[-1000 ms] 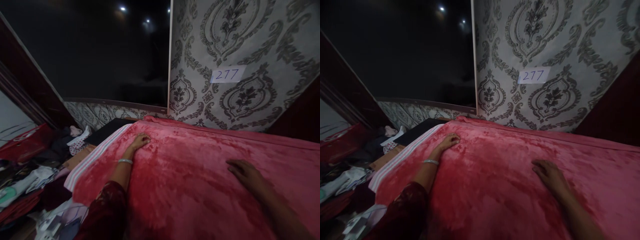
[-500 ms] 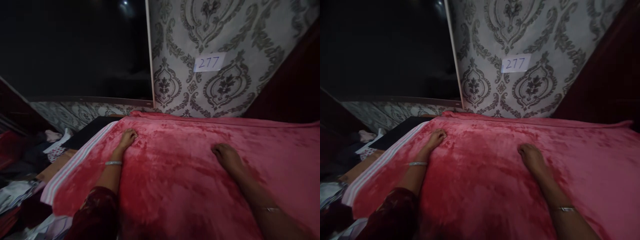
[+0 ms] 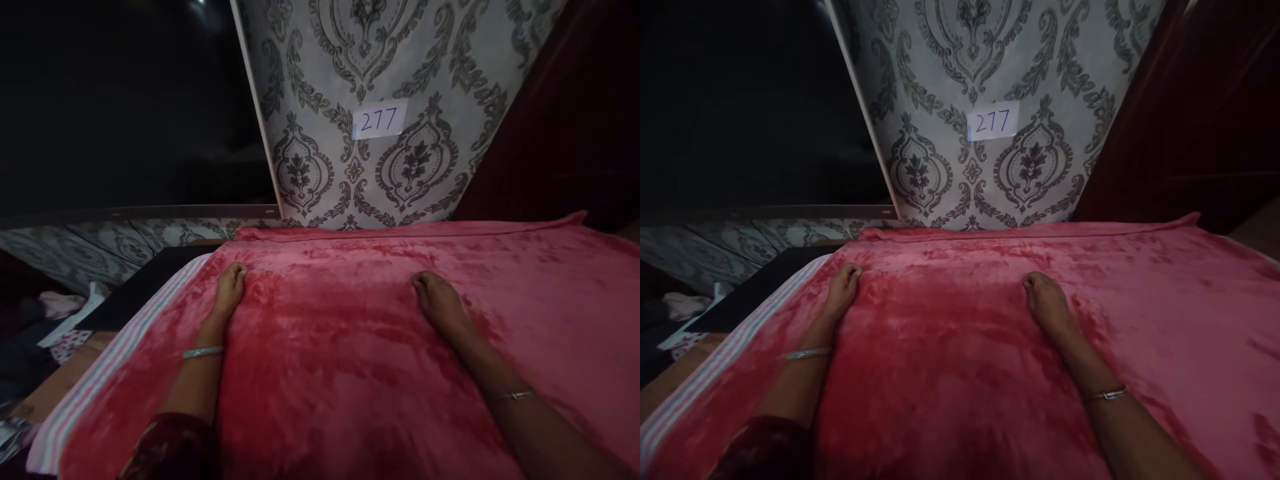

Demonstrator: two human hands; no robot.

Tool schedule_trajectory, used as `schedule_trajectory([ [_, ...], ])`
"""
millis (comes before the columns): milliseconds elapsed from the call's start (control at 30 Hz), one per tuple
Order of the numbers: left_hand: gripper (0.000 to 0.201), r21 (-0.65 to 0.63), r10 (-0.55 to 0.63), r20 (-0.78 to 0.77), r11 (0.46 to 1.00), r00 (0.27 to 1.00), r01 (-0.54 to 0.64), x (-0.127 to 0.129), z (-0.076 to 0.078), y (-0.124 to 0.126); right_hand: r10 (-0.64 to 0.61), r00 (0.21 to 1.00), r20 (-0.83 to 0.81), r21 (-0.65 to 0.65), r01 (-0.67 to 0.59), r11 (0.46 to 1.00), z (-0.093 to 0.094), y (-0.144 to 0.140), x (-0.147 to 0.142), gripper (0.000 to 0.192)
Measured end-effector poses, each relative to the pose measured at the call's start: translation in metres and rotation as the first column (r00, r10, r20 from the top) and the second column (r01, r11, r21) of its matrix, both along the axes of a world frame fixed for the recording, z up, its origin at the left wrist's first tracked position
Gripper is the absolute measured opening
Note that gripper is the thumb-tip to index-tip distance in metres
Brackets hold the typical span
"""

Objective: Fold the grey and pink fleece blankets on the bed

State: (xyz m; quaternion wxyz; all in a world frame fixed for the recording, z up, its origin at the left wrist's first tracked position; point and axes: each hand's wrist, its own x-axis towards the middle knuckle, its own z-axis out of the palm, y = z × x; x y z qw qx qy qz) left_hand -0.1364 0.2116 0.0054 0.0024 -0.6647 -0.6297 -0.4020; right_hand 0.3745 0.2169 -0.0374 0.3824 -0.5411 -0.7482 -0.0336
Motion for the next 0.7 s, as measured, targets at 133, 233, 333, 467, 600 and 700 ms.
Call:
schedule_trajectory([
  [133, 0.012, 0.068, 0.069, -0.036, 0.995, 0.997, -0.066, 0.005, 0.005, -0.002, -0.017, 0.998, -0.067, 0.020, 0.018, 1.000, 0.004, -0.002, -0.002, 0.014],
  [233, 0.013, 0.081, 0.112, -0.069, 0.991, 0.991, -0.107, 0.007, 0.008, -0.002, -0.034, 0.993, -0.109, 0.046, 0.039, 0.998, 0.004, -0.002, -0.003, 0.014],
  [333, 0.012, 0.038, 0.141, -0.104, 0.990, 0.985, -0.137, 0.007, 0.010, -0.001, -0.040, 0.991, -0.128, 0.016, 0.042, 0.999, 0.003, -0.002, -0.004, 0.015],
  [467, 0.016, -0.070, 0.162, -0.176, 0.982, 0.971, -0.176, 0.008, 0.013, 0.001, -0.017, 0.990, -0.137, -0.078, 0.007, 0.997, -0.001, 0.000, -0.003, 0.017],
  [600, 0.020, -0.127, 0.166, -0.249, 0.971, 0.954, -0.202, 0.010, 0.014, 0.001, 0.028, 0.990, -0.139, -0.075, -0.038, 0.996, -0.002, 0.002, -0.002, 0.023],
  [700, 0.025, -0.080, 0.169, -0.303, 0.976, 0.938, -0.202, 0.011, 0.015, -0.003, 0.023, 0.994, -0.106, -0.062, -0.029, 0.998, 0.001, -0.001, -0.002, 0.028],
])
